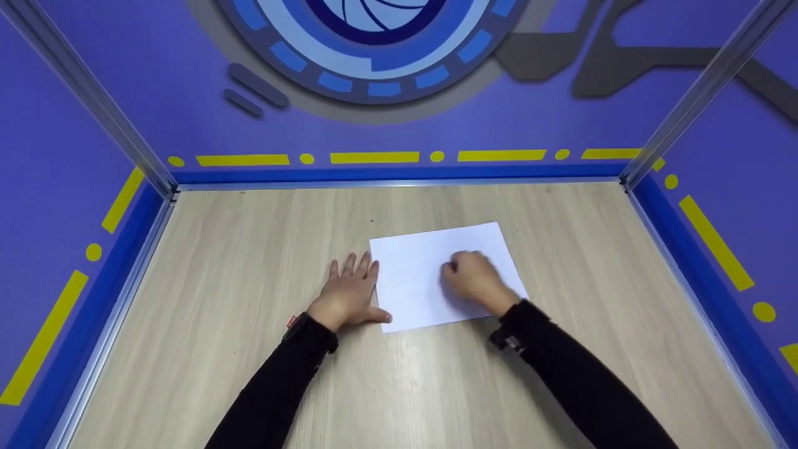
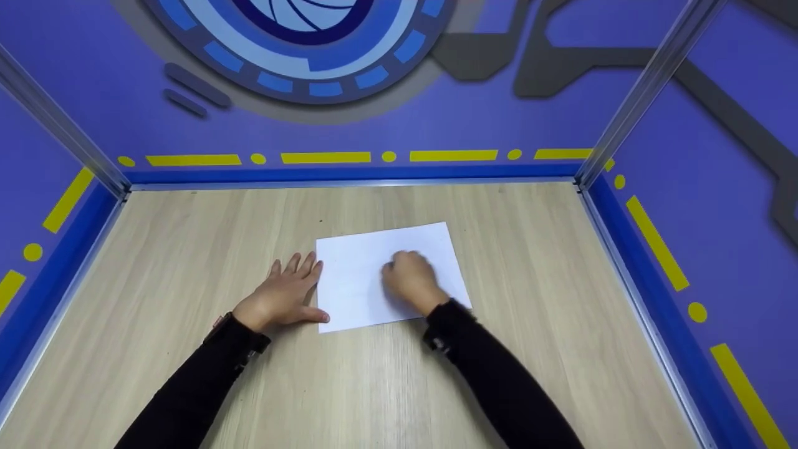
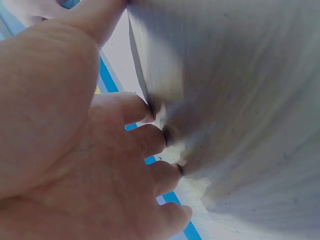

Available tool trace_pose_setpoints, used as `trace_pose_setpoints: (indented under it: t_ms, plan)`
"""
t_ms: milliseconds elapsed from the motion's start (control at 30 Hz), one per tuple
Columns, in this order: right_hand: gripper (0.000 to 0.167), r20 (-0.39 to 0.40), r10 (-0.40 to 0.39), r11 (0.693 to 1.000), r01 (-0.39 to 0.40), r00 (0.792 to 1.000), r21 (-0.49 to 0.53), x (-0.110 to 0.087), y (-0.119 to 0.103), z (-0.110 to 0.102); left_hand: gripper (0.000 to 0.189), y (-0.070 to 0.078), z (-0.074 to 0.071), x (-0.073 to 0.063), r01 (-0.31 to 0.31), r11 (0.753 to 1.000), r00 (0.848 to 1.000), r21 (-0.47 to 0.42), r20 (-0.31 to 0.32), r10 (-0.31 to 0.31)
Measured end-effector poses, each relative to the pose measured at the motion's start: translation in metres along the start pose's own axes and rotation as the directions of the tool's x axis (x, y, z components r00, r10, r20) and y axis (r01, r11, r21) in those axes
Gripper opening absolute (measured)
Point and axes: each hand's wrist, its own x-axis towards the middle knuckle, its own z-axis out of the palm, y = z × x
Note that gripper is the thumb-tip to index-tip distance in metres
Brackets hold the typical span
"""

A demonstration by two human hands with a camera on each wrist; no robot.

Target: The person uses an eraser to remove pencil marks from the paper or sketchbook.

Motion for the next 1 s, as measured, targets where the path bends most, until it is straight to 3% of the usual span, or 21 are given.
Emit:
trace_pose_setpoints:
  t_ms: [133,233,333,433,633,833,1000]
  plan:
    - [0.038,0.027,-0.107,0.993,0.108,0.994,-0.038,0.003,-0.038,0.04,0.122,0.0,-0.001,0.0,0.006,1.0,1.0,0.015,0.015,-0.006]
    - [0.037,0.059,-0.162,0.985,0.165,0.985,-0.051,0.004,-0.062,0.056,0.124,-0.007,0.01,0.009,-0.015,1.0,1.0,0.011,-0.006,0.015]
    - [0.033,0.068,-0.185,0.979,0.189,0.98,-0.071,-0.001,-0.081,0.058,0.129,-0.015,0.021,0.017,-0.032,0.999,0.999,0.005,-0.029,0.032]
    - [0.034,0.042,-0.221,0.969,0.224,0.974,-0.101,0.0,-0.08,0.058,0.13,-0.016,0.021,0.019,-0.024,0.999,0.999,0.029,-0.025,0.024]
    - [0.038,-0.018,-0.224,0.968,0.221,0.974,-0.115,0.003,-0.044,0.037,0.122,0.0,0.002,0.005,0.01,0.998,1.0,0.057,0.018,-0.011]
    - [0.032,-0.038,-0.097,0.993,0.094,0.995,-0.068,0.002,0.024,-0.004,0.12,0.007,-0.004,-0.002,0.032,0.996,0.999,0.077,0.029,-0.035]
    - [0.028,-0.069,0.029,0.996,-0.035,0.997,-0.08,0.0,0.073,-0.036,0.12,0.007,-0.004,-0.002,0.034,0.997,0.999,0.064,0.027,-0.035]
